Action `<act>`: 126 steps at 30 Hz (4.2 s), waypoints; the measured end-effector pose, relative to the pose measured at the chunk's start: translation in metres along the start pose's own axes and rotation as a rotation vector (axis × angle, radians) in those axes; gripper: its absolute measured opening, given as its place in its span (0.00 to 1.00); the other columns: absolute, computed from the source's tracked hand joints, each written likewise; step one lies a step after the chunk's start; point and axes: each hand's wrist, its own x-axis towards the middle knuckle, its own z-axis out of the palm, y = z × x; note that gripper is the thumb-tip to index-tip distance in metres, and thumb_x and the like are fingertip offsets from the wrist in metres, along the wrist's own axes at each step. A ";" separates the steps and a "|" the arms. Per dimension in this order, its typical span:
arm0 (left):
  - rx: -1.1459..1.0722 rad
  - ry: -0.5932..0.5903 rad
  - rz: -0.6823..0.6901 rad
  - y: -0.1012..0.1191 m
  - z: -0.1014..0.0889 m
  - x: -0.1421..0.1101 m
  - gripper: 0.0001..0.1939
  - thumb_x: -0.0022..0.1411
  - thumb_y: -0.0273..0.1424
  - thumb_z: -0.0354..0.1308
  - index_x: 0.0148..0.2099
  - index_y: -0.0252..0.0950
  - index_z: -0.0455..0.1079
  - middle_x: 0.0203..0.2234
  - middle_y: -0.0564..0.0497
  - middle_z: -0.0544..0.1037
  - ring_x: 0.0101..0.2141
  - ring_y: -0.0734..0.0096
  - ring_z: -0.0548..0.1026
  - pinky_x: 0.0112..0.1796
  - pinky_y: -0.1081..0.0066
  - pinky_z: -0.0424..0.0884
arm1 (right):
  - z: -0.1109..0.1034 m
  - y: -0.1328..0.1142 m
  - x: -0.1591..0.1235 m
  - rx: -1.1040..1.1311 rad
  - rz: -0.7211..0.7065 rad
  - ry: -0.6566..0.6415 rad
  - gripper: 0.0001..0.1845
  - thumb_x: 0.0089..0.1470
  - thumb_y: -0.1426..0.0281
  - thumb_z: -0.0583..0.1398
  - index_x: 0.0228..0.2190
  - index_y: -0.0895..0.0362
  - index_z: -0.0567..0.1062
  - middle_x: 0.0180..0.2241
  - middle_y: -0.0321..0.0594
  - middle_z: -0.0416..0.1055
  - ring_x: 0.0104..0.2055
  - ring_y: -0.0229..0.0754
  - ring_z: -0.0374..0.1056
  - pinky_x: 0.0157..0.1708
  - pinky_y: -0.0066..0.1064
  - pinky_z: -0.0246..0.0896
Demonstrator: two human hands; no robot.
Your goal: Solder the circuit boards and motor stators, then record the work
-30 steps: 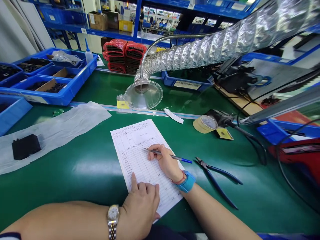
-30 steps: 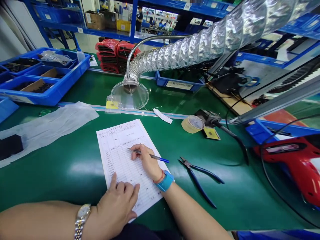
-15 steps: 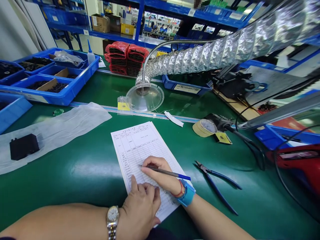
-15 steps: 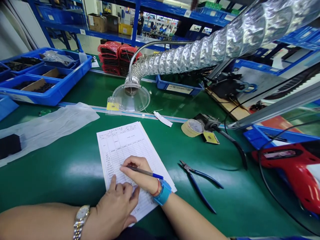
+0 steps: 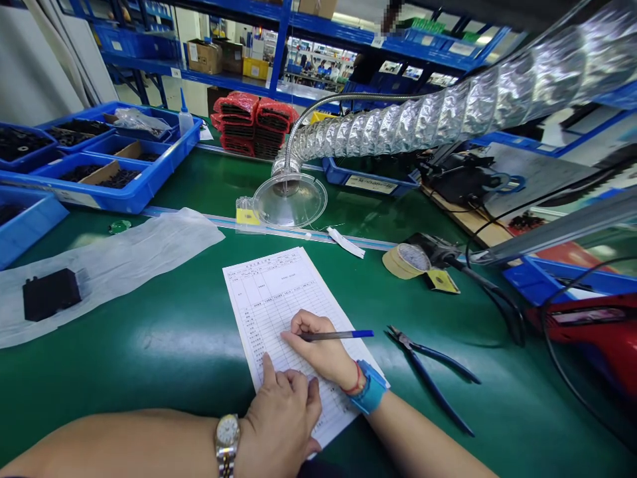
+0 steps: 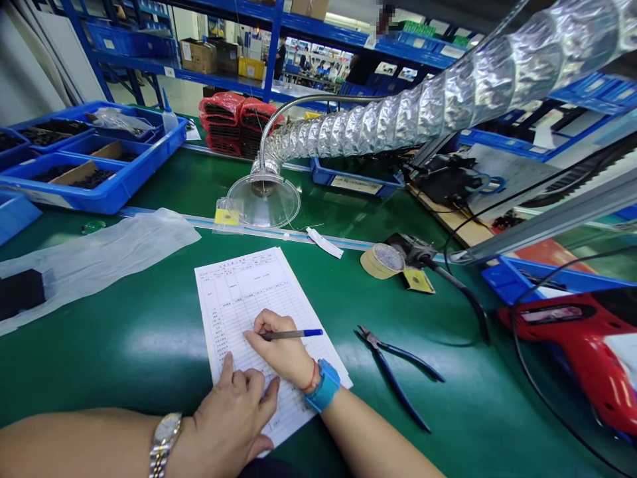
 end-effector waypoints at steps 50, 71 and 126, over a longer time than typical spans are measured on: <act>0.026 0.030 -0.031 0.001 0.000 -0.004 0.36 0.60 0.50 0.50 0.64 0.34 0.53 0.59 0.22 0.54 0.44 0.39 0.74 0.49 0.40 0.56 | -0.024 0.003 0.007 0.264 0.179 0.093 0.14 0.49 0.61 0.60 0.21 0.56 0.65 0.15 0.29 0.58 0.16 0.31 0.50 0.17 0.26 0.46; -0.038 -0.098 -0.041 -0.007 -0.014 0.002 0.41 0.57 0.53 0.50 0.66 0.39 0.46 0.63 0.25 0.43 0.47 0.39 0.70 0.46 0.46 0.58 | -0.020 0.023 0.005 -0.127 -0.099 0.219 0.18 0.49 0.69 0.56 0.14 0.55 0.55 0.14 0.29 0.52 0.18 0.30 0.47 0.18 0.25 0.44; 0.032 0.037 -0.037 -0.007 0.001 0.000 0.41 0.55 0.56 0.50 0.65 0.42 0.51 0.62 0.27 0.49 0.42 0.40 0.74 0.43 0.49 0.60 | -0.021 0.023 0.004 -0.143 -0.099 0.188 0.18 0.50 0.68 0.55 0.14 0.55 0.55 0.14 0.30 0.53 0.18 0.31 0.48 0.19 0.26 0.44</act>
